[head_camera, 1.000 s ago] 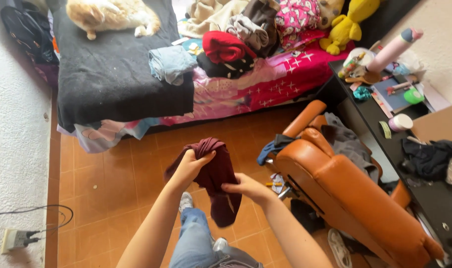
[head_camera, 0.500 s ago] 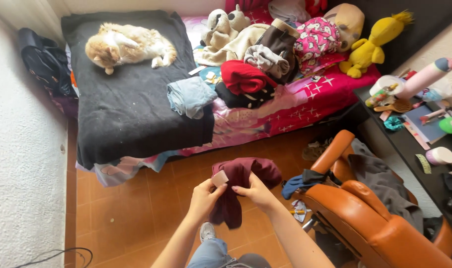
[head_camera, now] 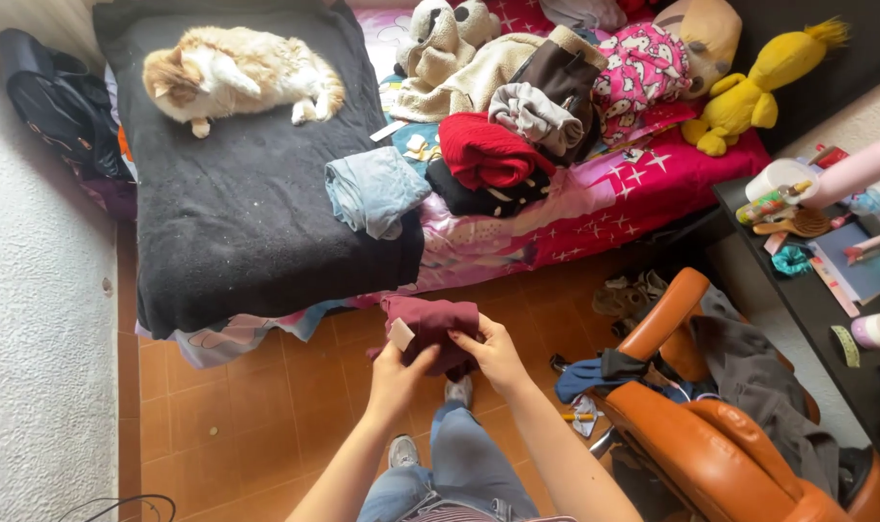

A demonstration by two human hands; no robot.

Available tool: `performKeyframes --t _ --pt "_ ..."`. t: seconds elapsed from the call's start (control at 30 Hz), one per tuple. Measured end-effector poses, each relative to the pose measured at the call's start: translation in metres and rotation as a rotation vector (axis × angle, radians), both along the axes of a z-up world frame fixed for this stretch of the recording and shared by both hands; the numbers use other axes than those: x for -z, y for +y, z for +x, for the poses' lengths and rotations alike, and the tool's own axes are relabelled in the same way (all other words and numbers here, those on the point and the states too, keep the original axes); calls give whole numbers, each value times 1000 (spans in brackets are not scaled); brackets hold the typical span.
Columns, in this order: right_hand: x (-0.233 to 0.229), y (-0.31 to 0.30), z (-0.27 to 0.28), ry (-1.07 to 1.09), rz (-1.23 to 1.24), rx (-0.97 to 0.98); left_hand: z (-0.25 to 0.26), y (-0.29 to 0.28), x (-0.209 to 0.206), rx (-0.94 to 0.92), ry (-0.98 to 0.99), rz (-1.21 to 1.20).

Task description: The person moves a container, arranges shoes and clothes in a closet, folds a garment, and places cosmetic items on a shelf.

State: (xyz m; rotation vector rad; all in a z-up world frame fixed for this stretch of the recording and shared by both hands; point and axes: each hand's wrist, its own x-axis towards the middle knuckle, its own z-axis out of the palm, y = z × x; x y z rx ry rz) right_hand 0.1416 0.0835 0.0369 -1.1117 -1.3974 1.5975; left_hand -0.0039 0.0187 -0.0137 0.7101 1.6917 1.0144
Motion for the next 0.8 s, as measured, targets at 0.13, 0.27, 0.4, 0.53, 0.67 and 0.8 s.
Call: performKeyframes --t 0.13,0.27,0.4,0.53,0.67,0.8 --pt "41 53 5 -337 267 33 -16 33 4 -240 229 339" --pt "103 113 10 -411 251 39 -16 76 -13 -394 492 586" --pt "17 149 -7 14 -125 -183 -24 124 -8 -372 271 710" --pt "51 199 -4 251 0 -109 -35 163 -22 -196 197 694" --pt "23 231 -19 552 -37 -183 -36 193 -13 -148 43 475" --pt "51 263 -11 326 -59 -254 -42 218 -21 -134 -50 359"
